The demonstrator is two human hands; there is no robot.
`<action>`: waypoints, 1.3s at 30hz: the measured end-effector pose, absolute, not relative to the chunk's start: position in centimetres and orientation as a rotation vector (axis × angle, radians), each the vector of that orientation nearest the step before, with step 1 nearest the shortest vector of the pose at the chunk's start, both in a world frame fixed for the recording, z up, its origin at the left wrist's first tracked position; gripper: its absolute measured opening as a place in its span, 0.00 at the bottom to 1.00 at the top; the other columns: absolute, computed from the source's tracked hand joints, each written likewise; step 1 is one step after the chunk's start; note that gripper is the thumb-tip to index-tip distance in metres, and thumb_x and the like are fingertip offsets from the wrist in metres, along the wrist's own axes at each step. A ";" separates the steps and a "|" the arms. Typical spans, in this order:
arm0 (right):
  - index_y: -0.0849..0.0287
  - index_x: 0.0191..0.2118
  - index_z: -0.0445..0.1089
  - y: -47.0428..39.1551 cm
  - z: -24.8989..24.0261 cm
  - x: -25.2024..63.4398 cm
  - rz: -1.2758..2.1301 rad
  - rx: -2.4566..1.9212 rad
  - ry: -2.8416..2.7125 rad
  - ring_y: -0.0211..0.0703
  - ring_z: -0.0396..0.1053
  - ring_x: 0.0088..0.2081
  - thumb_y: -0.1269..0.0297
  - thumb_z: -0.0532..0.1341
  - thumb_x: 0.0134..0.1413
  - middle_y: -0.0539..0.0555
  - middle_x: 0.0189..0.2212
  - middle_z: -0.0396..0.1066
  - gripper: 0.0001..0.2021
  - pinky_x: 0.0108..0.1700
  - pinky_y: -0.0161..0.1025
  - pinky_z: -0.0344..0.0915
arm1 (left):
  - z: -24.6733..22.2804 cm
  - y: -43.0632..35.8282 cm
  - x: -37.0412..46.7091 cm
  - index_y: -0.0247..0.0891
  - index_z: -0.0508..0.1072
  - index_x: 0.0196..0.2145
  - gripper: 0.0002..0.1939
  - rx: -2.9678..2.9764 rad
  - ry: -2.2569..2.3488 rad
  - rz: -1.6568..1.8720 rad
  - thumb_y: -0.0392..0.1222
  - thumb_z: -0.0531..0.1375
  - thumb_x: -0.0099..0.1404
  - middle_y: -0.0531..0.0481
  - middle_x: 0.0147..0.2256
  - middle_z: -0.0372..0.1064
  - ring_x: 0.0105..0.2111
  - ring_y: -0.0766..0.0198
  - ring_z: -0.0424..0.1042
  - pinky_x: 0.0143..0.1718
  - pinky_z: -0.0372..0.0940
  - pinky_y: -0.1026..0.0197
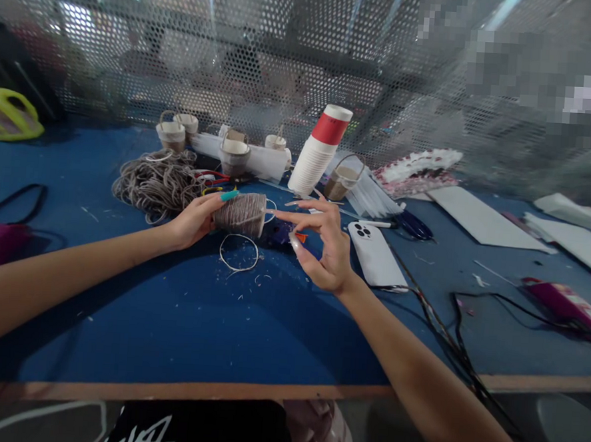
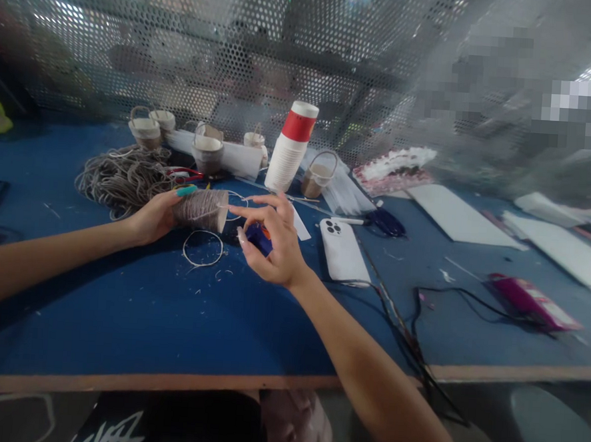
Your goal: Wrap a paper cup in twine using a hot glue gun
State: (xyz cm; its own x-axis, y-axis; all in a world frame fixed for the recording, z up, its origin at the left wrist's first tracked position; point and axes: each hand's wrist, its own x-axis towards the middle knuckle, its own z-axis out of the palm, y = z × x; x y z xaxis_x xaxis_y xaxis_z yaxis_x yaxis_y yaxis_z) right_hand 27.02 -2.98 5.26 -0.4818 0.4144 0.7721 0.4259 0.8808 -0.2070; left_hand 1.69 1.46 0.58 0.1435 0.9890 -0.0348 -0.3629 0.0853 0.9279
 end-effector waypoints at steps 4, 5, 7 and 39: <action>0.50 0.43 0.70 -2.8 5.1 27.1 0.060 -0.561 -2.088 0.53 0.71 0.51 0.67 0.56 0.57 0.50 0.33 0.76 0.10 0.62 0.66 0.57 | 0.8 1.3 1.9 0.37 0.77 0.38 0.16 0.954 0.891 1.223 0.47 0.68 0.52 0.49 0.33 0.73 0.32 0.61 0.70 0.31 0.65 0.62; 0.49 0.43 0.70 -2.7 5.0 27.2 0.075 -0.546 -2.073 0.53 0.72 0.50 0.67 0.55 0.58 0.50 0.33 0.76 0.10 0.61 0.66 0.57 | 0.9 1.3 2.0 0.37 0.76 0.38 0.16 0.956 0.900 1.220 0.47 0.67 0.53 0.49 0.32 0.72 0.31 0.61 0.70 0.31 0.65 0.62; 0.49 0.42 0.71 -2.6 4.9 27.2 0.094 -0.508 -2.042 0.51 0.73 0.47 0.66 0.55 0.58 0.49 0.32 0.76 0.10 0.61 0.65 0.58 | 0.9 1.3 2.0 0.37 0.76 0.38 0.16 0.958 0.916 1.219 0.48 0.66 0.54 0.49 0.31 0.72 0.31 0.61 0.69 0.30 0.64 0.63; 0.51 0.38 0.64 -2.9 4.9 27.3 0.114 -0.614 -2.194 0.54 0.63 0.61 0.65 0.55 0.54 0.53 0.50 0.76 0.06 0.65 0.68 0.53 | 2.0 0.8 2.2 0.40 0.75 0.35 0.18 0.918 0.966 1.161 0.54 0.66 0.50 0.50 0.28 0.70 0.28 0.61 0.67 0.27 0.58 0.62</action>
State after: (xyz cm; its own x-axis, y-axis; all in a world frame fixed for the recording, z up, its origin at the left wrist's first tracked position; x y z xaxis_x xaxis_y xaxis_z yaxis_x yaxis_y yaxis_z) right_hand 27.28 -2.90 4.89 -0.5327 0.4657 0.7066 0.3898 0.8761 -0.2836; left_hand 2.23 0.82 1.96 0.1273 0.9836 -0.1278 -0.3051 0.1614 0.9385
